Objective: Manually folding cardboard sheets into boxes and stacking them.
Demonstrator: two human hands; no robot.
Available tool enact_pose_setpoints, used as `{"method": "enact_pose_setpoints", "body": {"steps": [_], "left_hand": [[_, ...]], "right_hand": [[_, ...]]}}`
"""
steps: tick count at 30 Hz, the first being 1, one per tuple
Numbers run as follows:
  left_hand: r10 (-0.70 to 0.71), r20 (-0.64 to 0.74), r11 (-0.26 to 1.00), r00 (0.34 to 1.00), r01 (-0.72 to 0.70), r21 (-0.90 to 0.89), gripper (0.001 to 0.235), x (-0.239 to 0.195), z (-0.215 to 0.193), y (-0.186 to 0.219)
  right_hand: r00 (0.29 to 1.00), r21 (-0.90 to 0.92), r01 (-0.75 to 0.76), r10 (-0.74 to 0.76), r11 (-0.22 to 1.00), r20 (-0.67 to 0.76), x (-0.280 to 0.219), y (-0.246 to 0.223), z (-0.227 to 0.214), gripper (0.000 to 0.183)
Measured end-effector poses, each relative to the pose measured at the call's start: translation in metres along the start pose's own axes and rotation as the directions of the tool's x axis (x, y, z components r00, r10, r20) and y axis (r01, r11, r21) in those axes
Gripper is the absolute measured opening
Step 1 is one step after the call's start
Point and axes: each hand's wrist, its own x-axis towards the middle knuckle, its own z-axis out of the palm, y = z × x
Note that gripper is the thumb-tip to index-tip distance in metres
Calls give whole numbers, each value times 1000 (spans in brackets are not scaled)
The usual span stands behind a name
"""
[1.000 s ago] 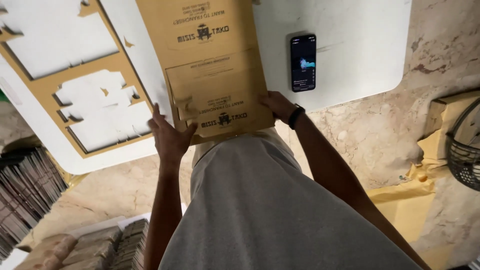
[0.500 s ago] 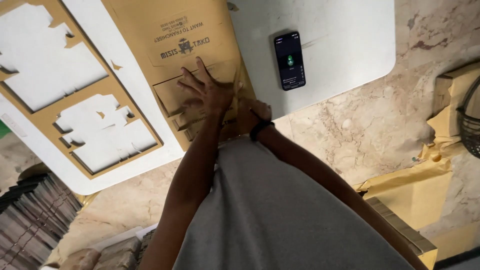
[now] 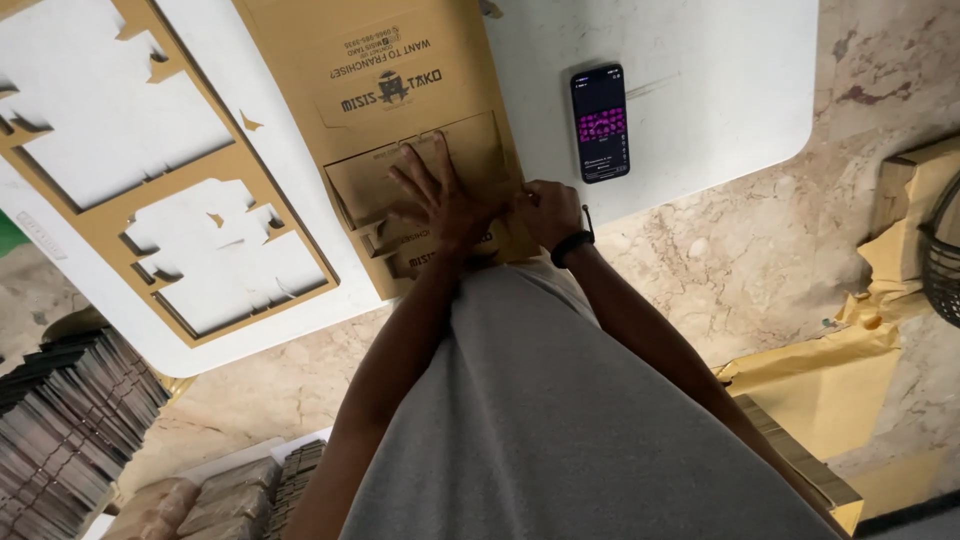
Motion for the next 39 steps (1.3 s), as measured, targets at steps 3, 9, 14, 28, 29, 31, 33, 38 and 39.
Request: {"method": "enact_pose_setpoints", "body": {"steps": [3, 9, 14, 28, 29, 31, 33, 38, 39], "left_hand": [[-64, -46, 996, 997, 67, 59, 114, -7, -6, 16], [-19, -40, 991, 999, 24, 134, 122, 7, 15, -6], [-2, -129, 983, 992, 26, 183, 118, 15, 34, -15], [-74, 45, 993, 996, 69, 97, 106, 5, 1, 4], [-63, 52, 993, 997, 58, 101, 105, 6, 1, 2], [-53, 59, 993, 997, 47, 104, 104, 6, -7, -2], [38, 209, 997, 977, -51, 58, 126, 2, -23, -8], [124, 163, 981, 979, -146, 131, 137, -2, -10, -16], [133, 133, 972, 982, -155, 174, 140, 6, 3, -25]], "right_hand": [[992, -215, 116, -124, 970, -24, -7, -29, 10, 29], [807, -8, -445, 405, 895, 430, 32, -67, -36, 59], [893, -358, -85, 230, 930, 387, 62, -25, 4, 53], [925, -211, 19, 63, 977, 376, 12, -72, -35, 50], [911, -110, -81, 119, 991, 394, 8, -68, -37, 42], [892, -11, -184, 171, 983, 418, 4, -58, -38, 35], [896, -8, -212, 197, 977, 398, 4, -47, -33, 37], [919, -52, -207, 212, 977, 332, 7, -40, -20, 26], [918, -46, -235, 237, 971, 319, 7, -41, -18, 21]]}}
